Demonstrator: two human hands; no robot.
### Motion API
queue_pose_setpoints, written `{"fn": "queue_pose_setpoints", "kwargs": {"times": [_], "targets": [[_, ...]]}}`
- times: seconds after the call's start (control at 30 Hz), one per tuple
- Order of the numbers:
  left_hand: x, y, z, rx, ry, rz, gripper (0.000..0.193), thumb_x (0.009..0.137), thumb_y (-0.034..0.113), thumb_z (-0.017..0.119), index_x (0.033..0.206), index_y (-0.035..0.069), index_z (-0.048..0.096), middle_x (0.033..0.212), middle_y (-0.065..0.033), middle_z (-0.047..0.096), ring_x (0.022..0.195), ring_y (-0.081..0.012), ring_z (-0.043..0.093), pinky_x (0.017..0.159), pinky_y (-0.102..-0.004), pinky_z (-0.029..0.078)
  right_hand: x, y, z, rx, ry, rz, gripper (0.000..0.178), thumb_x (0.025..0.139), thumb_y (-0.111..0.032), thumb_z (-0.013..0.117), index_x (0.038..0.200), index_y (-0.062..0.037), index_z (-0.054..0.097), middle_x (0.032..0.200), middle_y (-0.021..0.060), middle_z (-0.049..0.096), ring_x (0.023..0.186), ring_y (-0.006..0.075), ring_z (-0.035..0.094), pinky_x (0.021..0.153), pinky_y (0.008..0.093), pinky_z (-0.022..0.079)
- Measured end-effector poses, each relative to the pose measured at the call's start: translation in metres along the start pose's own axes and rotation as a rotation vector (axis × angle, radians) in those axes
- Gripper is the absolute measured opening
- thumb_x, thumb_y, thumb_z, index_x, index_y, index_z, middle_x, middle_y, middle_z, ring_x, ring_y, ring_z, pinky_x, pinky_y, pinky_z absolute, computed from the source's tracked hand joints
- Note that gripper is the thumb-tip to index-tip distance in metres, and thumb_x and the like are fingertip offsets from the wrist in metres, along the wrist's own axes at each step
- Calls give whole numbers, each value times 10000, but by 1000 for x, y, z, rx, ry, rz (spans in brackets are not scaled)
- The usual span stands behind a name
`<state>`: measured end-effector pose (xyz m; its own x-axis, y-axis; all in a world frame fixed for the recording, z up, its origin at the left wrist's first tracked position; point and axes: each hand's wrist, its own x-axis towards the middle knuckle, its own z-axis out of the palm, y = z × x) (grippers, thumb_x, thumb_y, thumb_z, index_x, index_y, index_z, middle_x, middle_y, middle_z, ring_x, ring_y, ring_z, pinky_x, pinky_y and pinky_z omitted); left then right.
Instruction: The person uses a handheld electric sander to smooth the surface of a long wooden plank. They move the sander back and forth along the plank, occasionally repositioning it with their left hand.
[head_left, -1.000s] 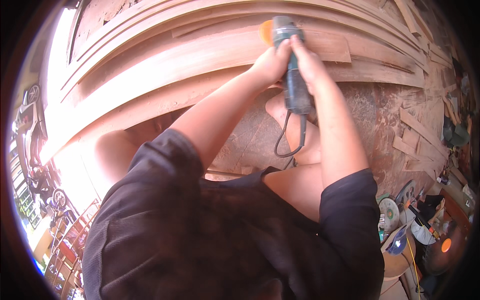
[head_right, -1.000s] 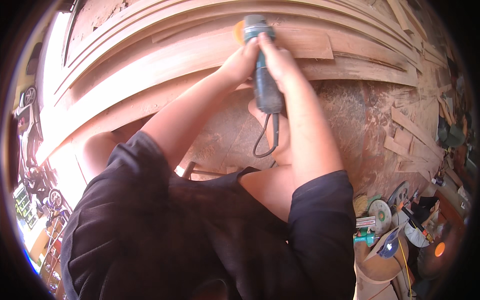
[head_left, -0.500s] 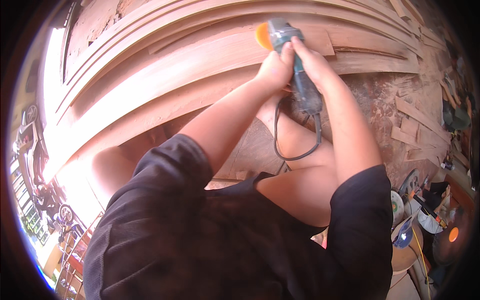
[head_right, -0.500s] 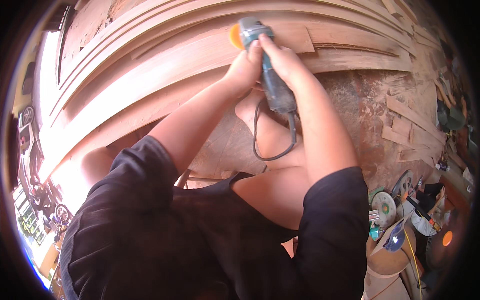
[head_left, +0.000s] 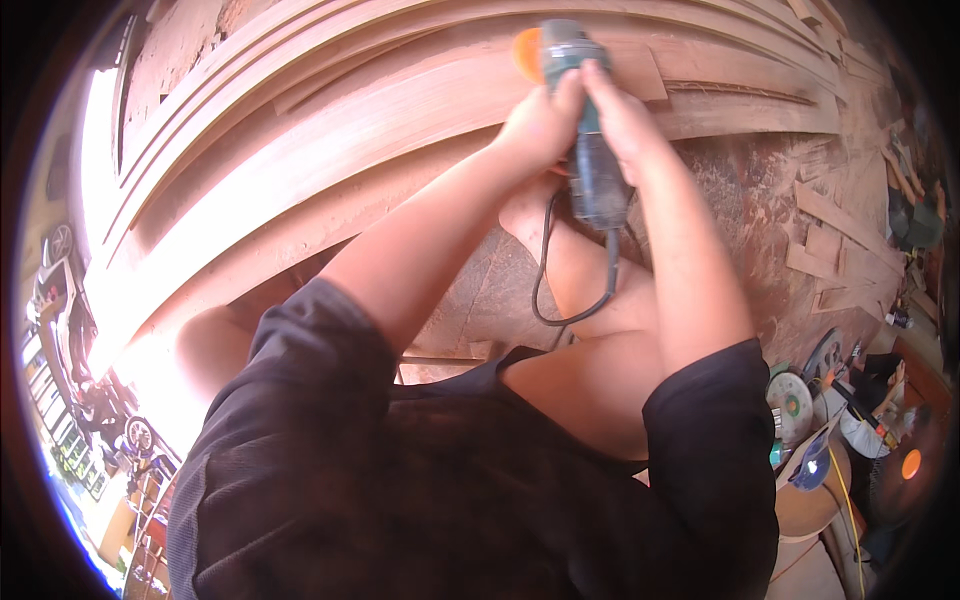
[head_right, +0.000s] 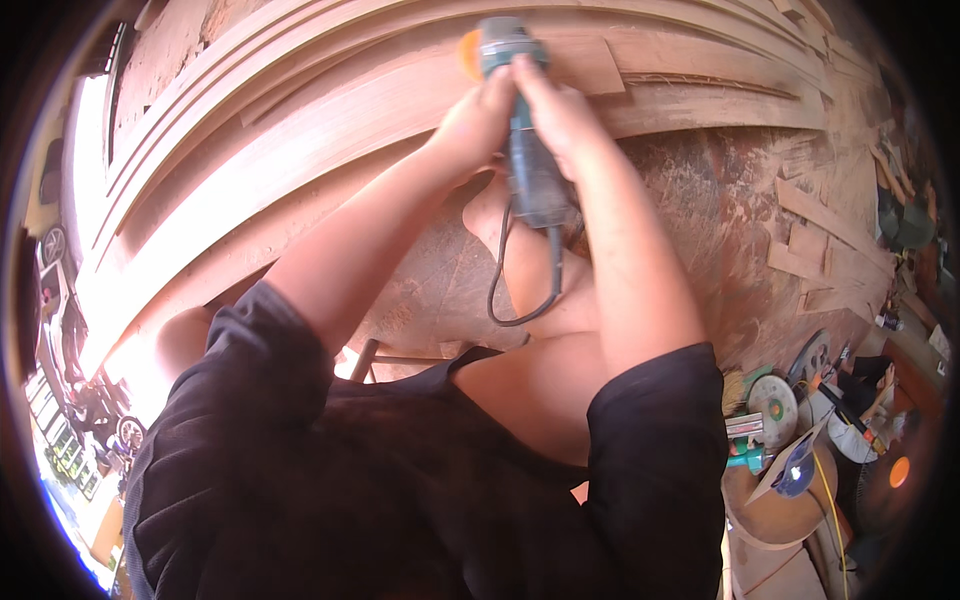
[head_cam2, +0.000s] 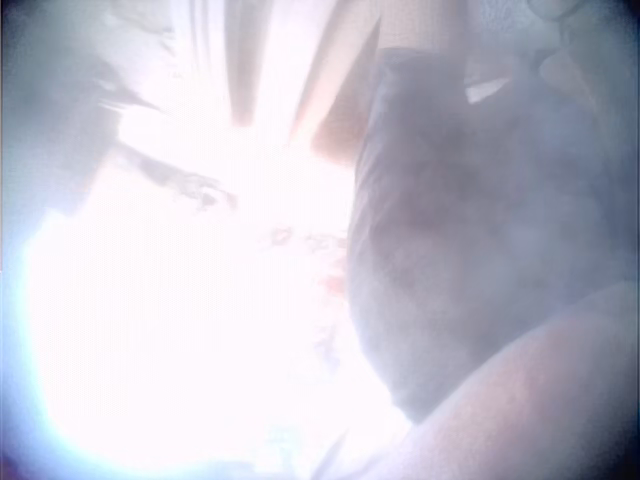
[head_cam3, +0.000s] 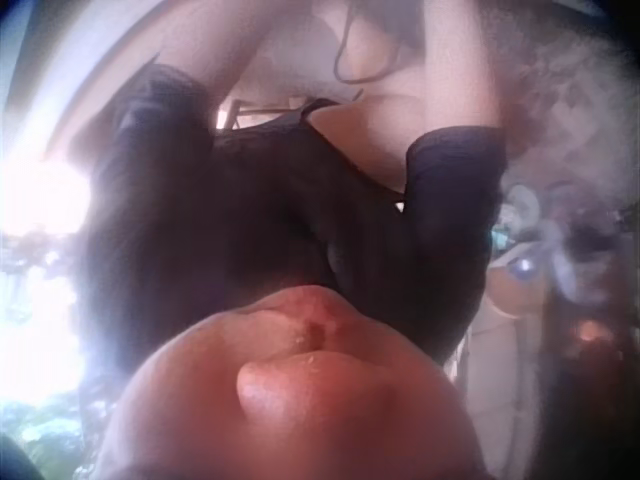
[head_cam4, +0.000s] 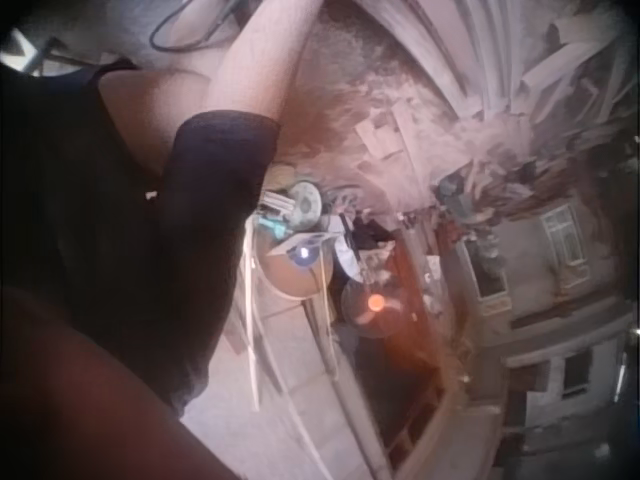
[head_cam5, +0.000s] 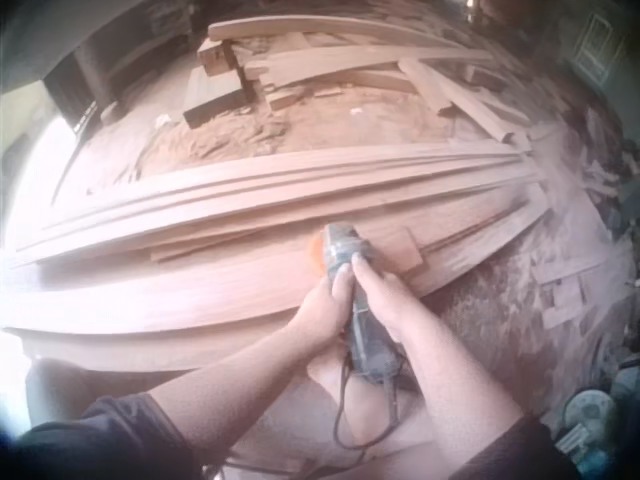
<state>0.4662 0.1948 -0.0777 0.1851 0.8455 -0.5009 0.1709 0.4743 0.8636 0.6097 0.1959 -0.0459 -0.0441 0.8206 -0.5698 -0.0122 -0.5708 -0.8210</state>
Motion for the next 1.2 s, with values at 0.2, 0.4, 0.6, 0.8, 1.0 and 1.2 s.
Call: {"fn": "queue_pose_setpoints", "kwargs": {"times": [0.2, 0.4, 0.6, 0.8, 1.0, 1.2], "targets": [[-63, -71, -32, -137, 294, 144, 755, 1156, 617, 239, 1550, 11, 458, 1341, -171, 656, 1196, -272, 674, 998, -430, 583, -6, 23, 61, -465, -232, -34, 892, 989, -736, 642, 1284, 106, 663, 1086, 180, 758, 949, 237, 742, 853, 340, 601], [-37, -21, 33, 63, 122, 68, 827, 1105, 628, 388, 1361, -135, 580, 1179, -375, 717, 1123, -502, 725, 1024, -549, 547, -20, 25, -28, -279, -79, 55, 716, 1055, -665, 591, 1308, -4, 696, 1143, 142, 760, 997, 207, 733, 883, 344, 592], [-7, 26, 57, 268, -206, 7, 759, 1114, 614, 408, 1197, -87, 686, 1072, -279, 753, 939, -423, 774, 800, -474, 645, -28, 19, -68, 189, 166, 56, 716, 1050, -662, 602, 1327, -8, 692, 1129, 131, 764, 1023, 213, 736, 900, 368, 586], [-15, -35, -96, 1397, 455, 507, 1040, 885, 764, 701, 1651, 138, 377, 1739, -146, 313, 1631, -384, 237, 1274, -731, 195, -57, -24, -62, 318, -8, -130, 901, 967, -855, 477, 1256, -7, 577, 876, 173, 733, 710, 259, 759, 634, 365, 657], [-42, -46, -159, 1367, 246, 396, 894, 873, 677, 765, 1591, 250, 447, 1660, -97, 414, 1586, -326, 327, 1181, -844, 259, -107, -63, -31, 346, -112, -376, 1021, 926, -926, 426, 1305, 11, 577, 976, 179, 703, 810, 285, 722, 681, 390, 624], [-64, -65, -213, 1398, 228, 342, 908, 883, 664, 764, 1616, 253, 422, 1689, -109, 386, 1595, -315, 322, 1153, -857, 285, -183, -59, -17, 590, -263, -443, 1050, 863, -849, 664, 1420, 24, 489, 1102, 149, 596, 958, 278, 634, 826, 432, 598]]}}
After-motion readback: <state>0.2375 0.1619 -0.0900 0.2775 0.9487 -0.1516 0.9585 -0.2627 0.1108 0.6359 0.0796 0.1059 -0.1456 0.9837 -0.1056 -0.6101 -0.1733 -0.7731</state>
